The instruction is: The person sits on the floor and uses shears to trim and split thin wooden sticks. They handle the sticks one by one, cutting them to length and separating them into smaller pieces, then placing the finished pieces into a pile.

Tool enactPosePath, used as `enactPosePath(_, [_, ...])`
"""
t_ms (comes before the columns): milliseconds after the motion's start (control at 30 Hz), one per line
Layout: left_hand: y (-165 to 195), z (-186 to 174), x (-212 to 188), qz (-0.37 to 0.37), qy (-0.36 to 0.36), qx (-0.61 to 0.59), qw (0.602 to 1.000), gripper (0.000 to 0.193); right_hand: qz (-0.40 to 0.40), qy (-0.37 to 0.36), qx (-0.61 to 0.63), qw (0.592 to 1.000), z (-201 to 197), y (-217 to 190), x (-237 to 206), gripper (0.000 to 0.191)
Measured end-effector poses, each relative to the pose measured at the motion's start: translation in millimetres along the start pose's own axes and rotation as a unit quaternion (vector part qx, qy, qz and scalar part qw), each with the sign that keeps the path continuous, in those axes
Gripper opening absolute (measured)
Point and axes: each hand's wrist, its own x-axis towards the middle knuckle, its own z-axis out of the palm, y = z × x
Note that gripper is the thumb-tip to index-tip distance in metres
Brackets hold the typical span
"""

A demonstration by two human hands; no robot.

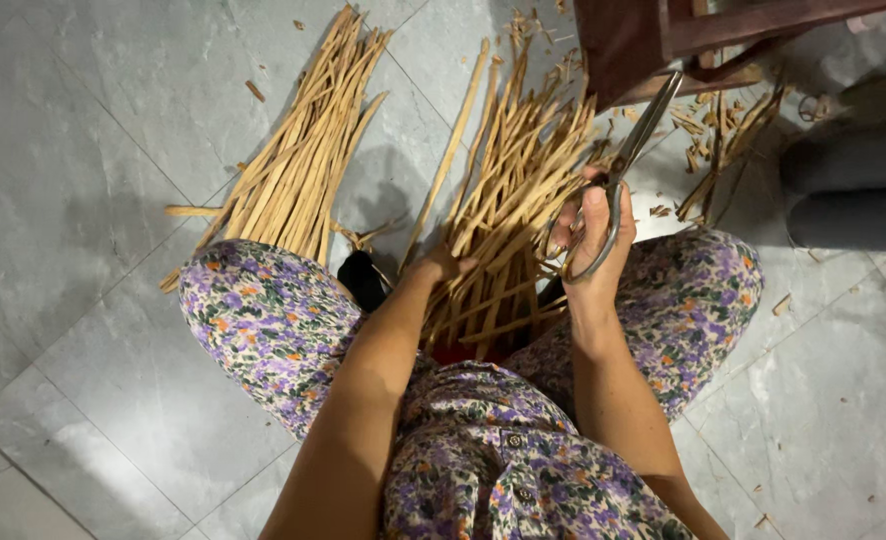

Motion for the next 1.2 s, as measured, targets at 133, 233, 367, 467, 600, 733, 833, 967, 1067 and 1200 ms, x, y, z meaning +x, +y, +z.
enactPosePath(133, [-6, -42, 16, 0.069, 0.06, -0.121, 0.988, 0.089, 0.024, -0.01, -0.001, 1.0, 15, -1, 15, 0.04])
enactPosePath(233, [-12, -89, 37, -0.155, 0.192, -0.034, 0.968, 0.081, 0.05, -0.013, -0.005, 0.999, 25, -3, 25, 0.04])
enactPosePath(367, [-44, -146, 56, -0.169, 0.364, 0.106, 0.91, 0.063, 0.078, -0.017, -0.023, 0.997, 39, -5, 41, 0.039])
enactPosePath(467, [-69, -176, 71, -0.241, 0.351, 0.037, 0.904, 0.057, 0.084, -0.027, -0.026, 0.996, 47, 2, 63, 0.038])
enactPosePath(600, [-90, -189, 92, -0.297, 0.321, 0.01, 0.899, 0.056, 0.122, -0.003, -0.039, 0.992, 53, 21, 88, 0.038])
enactPosePath(733, [-91, -196, 107, -0.328, 0.304, 0.005, 0.894, 0.046, 0.136, -0.003, -0.034, 0.99, 59, 38, 106, 0.037])
enactPosePath(833, [-87, -202, 107, -0.262, 0.42, 0.084, 0.865, 0.074, 0.133, -0.011, -0.019, 0.991, 63, 43, 110, 0.035])
enactPosePath(967, [-76, -214, 99, -0.323, 0.308, -0.035, 0.894, 0.058, 0.15, -0.006, -0.074, 0.986, 65, 42, 112, 0.033])
enactPosePath(1067, [-74, -217, 90, -0.365, 0.249, -0.022, 0.897, 0.054, 0.151, -0.01, -0.058, 0.987, 66, 42, 112, 0.033])
enactPosePath(1200, [-71, -203, 77, -0.339, 0.263, 0.078, 0.9, 0.047, 0.163, -0.006, -0.063, 0.985, 62, 41, 102, 0.033])
